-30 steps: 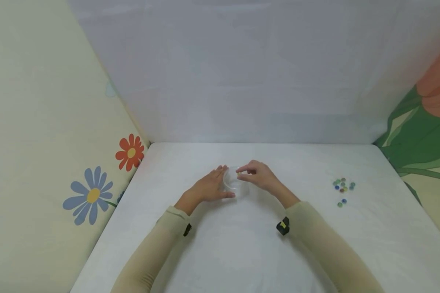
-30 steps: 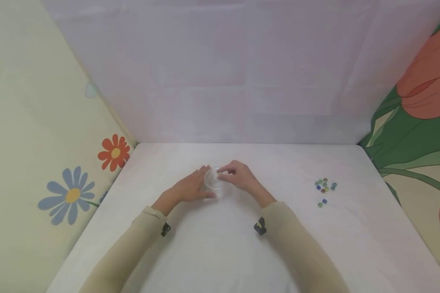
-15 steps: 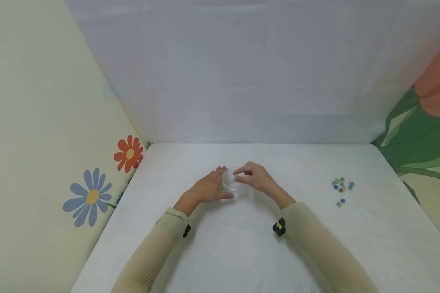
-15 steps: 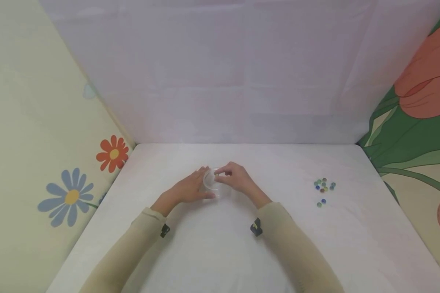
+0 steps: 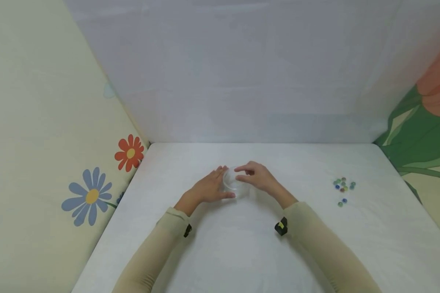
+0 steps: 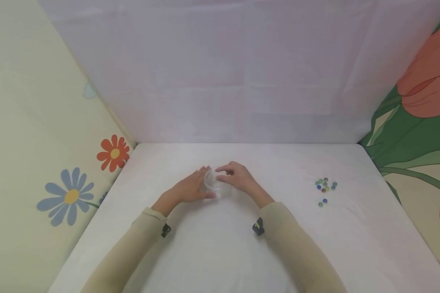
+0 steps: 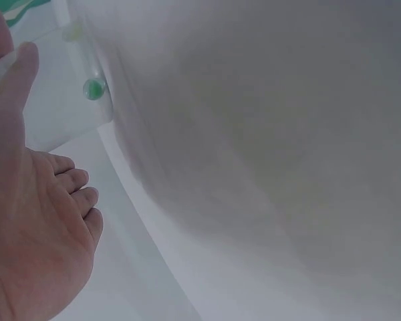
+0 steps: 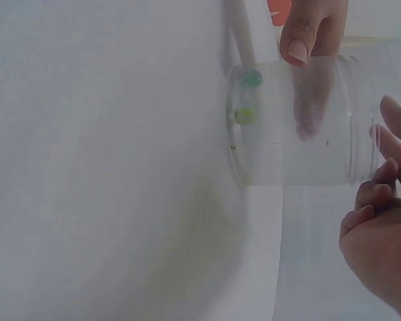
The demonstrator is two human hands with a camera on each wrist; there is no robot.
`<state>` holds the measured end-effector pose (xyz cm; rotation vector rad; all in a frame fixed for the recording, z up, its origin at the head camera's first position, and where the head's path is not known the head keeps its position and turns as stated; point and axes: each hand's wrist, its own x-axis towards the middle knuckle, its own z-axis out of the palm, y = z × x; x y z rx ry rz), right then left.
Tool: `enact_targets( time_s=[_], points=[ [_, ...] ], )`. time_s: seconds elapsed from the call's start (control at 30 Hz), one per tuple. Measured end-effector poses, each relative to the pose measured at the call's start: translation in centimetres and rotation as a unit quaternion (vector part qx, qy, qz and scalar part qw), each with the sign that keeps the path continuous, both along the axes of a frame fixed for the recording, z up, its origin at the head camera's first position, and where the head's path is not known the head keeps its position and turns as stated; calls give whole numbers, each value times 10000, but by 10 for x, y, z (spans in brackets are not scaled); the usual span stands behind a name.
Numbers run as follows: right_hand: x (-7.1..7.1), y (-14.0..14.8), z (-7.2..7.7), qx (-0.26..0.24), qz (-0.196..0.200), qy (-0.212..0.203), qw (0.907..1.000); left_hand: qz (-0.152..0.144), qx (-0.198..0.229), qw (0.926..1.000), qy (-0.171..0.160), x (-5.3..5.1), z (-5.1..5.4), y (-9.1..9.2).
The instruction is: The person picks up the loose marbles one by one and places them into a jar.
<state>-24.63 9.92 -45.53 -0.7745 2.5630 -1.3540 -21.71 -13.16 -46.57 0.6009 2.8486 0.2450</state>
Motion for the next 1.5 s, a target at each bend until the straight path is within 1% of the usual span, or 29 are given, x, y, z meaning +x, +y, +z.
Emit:
enact_targets(
  time_s=[0.03,0.27,0.47,0.7,1.03,1.2,1.5],
  points=[
    [0,1,0,-2,2,-9,10000,1,-42,10000,-2,0,0,0],
    [-1,13,1,26,-43,-87,9999,56,57,10000,-33,-1,-1,0],
    [2,32,6,63,-46,-193,9998,99,108,9999,-84,-2,-1,0],
    [6,57,12,247,-56,-250,9994,238,168,9994,-198,-3,-2,-1],
    [15,100,2,353,-313,-378,9982,71,130,9997,-192,-1,2,-1],
    [20,121,1,507,-445,-323,9972,58,169,9997,-145,-1,2,-1],
    [29,156,-1,509,-585,-242,9967,106,151,9997,-163,1,3,-2]
  ],
)
